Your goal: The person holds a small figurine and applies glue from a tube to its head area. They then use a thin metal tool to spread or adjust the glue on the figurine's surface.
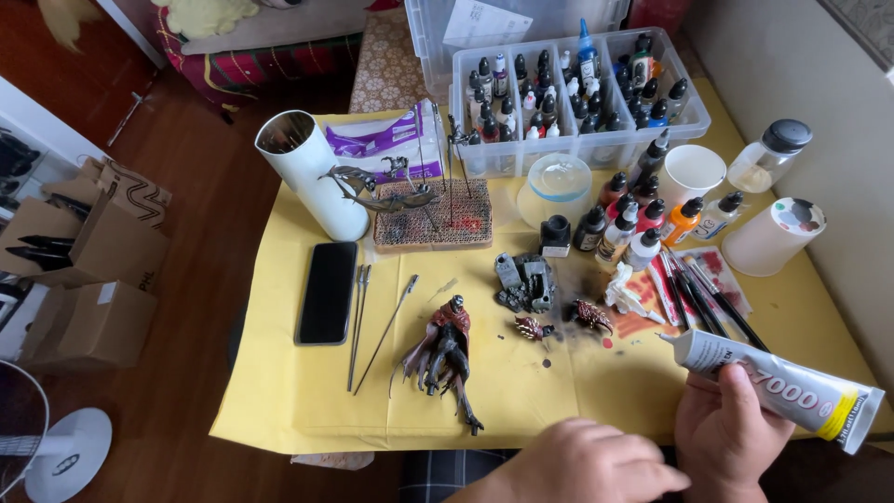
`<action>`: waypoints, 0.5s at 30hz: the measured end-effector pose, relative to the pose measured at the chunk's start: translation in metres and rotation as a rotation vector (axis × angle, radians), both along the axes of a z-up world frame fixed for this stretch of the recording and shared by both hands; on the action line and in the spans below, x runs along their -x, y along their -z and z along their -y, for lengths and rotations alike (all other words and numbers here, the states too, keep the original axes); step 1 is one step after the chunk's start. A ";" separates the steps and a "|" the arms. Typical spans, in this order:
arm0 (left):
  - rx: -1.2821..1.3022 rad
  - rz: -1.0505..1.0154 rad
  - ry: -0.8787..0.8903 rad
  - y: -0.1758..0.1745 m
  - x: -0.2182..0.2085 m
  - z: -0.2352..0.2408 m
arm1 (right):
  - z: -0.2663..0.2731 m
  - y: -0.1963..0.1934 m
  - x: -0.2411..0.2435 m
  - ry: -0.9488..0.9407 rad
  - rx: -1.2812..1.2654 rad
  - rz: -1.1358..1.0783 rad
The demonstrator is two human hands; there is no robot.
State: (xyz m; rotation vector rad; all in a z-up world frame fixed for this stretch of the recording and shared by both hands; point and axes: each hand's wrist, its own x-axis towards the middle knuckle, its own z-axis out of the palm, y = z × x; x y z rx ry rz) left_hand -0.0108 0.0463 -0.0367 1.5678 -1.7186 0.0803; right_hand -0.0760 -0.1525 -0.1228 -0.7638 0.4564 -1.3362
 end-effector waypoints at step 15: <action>0.116 -0.128 -0.045 0.018 0.013 0.005 | 0.001 0.004 0.001 0.008 -0.010 0.014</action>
